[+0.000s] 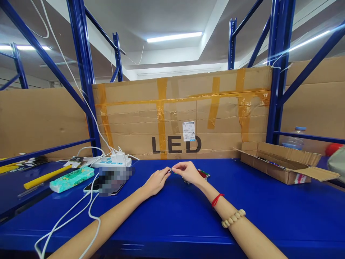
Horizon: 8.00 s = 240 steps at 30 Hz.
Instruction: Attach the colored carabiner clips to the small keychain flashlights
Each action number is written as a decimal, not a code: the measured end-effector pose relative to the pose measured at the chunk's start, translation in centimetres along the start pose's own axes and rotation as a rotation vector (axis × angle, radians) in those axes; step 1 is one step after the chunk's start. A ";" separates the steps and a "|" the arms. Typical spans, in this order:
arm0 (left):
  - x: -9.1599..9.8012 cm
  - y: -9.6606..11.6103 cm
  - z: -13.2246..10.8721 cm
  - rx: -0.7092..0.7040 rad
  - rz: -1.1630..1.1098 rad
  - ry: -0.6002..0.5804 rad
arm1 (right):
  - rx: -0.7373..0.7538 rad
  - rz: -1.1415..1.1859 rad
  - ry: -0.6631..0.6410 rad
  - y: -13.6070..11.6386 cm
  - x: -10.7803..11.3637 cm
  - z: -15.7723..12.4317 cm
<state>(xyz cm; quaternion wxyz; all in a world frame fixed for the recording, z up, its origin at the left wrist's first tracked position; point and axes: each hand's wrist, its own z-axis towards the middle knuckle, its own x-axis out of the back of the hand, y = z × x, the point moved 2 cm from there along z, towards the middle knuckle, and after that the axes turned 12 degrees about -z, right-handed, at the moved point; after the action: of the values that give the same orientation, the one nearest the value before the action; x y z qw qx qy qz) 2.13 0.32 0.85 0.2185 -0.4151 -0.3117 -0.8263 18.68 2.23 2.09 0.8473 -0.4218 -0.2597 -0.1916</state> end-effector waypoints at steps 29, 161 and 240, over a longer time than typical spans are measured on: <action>-1.3 -1.4 1.3 0.321 -0.296 0.114 | -0.113 -0.350 -0.258 -0.5 2.8 0.5; -1.5 -2.8 1.8 0.125 -0.399 0.287 | -0.081 -0.097 0.208 0.2 -1.3 1.1; -1.7 -0.1 0.7 0.002 -0.424 0.201 | -0.256 -0.029 -0.107 -1.5 -0.5 -0.3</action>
<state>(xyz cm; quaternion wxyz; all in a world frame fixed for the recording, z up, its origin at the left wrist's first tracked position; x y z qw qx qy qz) 3.42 1.04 -0.21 0.0705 -0.2556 -0.3694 -0.8906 17.54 1.17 2.55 0.7686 -0.5324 -0.2838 -0.2127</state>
